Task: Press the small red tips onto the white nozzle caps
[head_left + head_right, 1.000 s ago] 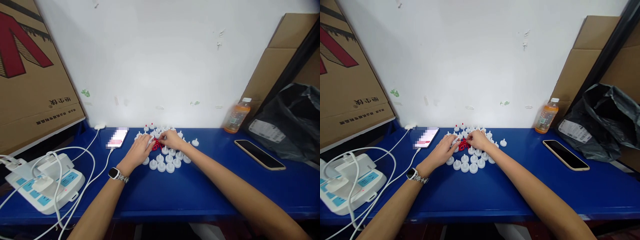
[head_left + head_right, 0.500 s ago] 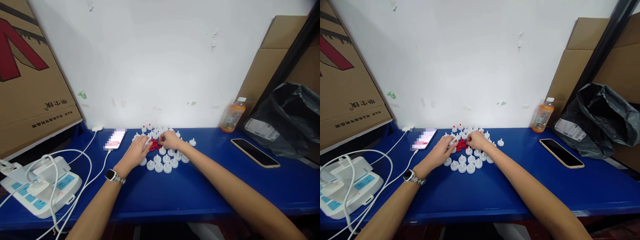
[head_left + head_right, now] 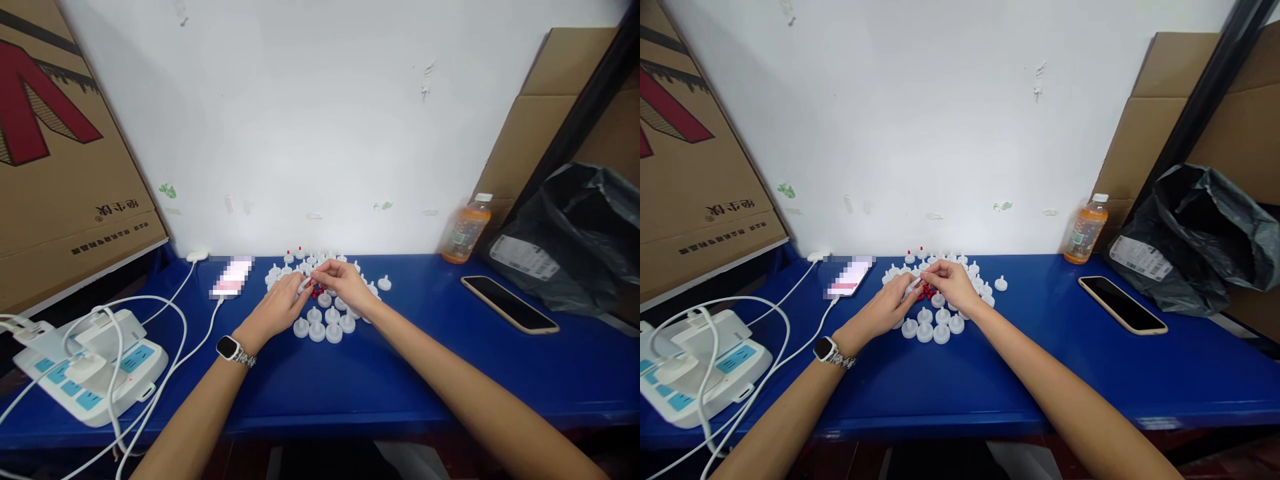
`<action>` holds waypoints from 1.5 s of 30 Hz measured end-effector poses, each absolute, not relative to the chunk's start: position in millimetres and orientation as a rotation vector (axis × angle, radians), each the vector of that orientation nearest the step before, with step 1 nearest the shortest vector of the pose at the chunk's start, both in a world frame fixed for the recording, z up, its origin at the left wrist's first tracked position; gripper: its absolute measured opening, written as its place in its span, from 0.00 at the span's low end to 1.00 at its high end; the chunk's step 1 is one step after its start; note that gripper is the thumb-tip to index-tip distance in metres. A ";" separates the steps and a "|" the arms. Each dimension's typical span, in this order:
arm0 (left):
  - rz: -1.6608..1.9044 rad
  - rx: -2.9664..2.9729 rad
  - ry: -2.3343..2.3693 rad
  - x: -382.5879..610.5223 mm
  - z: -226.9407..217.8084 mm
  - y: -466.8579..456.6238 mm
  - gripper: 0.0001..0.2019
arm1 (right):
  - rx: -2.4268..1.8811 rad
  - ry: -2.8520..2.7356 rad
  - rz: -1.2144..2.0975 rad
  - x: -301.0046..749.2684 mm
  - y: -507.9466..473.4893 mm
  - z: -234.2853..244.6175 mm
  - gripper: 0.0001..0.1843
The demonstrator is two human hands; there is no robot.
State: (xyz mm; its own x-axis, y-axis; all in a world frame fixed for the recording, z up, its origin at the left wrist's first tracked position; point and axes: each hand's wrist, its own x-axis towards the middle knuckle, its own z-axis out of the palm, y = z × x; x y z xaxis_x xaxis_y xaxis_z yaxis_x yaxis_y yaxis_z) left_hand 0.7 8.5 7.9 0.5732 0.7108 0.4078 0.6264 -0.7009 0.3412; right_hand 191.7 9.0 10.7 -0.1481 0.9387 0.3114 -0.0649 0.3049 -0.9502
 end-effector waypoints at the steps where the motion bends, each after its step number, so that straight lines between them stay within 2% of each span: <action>1: 0.788 2.648 1.125 1.5 7.6 7.7 0.14 | -0.856 -1.420 1.124 191.2 7.8 11.4 0.18; 10: 0.789 2.632 1.093 1.9 10.3 4.2 0.14 | -0.868 -1.493 1.075 197.5 8.0 16.7 0.19; 28: 0.833 2.495 0.952 5.5 13.0 -5.9 0.16 | -0.817 -1.515 1.211 196.1 0.8 22.3 0.20; 33: 0.783 2.450 0.964 6.9 16.1 -8.4 0.20 | -0.813 -1.595 1.203 198.1 -3.2 24.3 0.19; 36: 0.870 2.437 1.081 4.1 12.4 -1.3 0.28 | -0.858 -1.706 1.072 199.4 11.3 29.4 0.18; 39: 0.999 2.462 1.226 -4.9 7.3 9.7 0.33 | -0.973 -1.734 0.736 200.6 49.6 37.8 0.13; 43: 1.007 2.518 1.281 -16.9 4.2 19.2 0.22 | -1.239 -1.767 0.423 194.4 114.3 43.7 0.04; 45: 0.973 2.518 1.283 -18.5 4.6 19.8 0.18 | -1.384 -1.868 0.298 186.8 139.3 41.3 0.05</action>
State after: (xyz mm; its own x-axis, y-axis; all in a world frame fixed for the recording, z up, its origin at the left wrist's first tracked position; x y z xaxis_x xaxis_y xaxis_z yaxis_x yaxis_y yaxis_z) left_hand -18.5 19.8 4.6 0.4226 0.7686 0.4803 0.6695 -0.6219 0.4061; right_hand 186.8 139.3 41.3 -0.1060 0.8901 0.4434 0.7081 0.3806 -0.5948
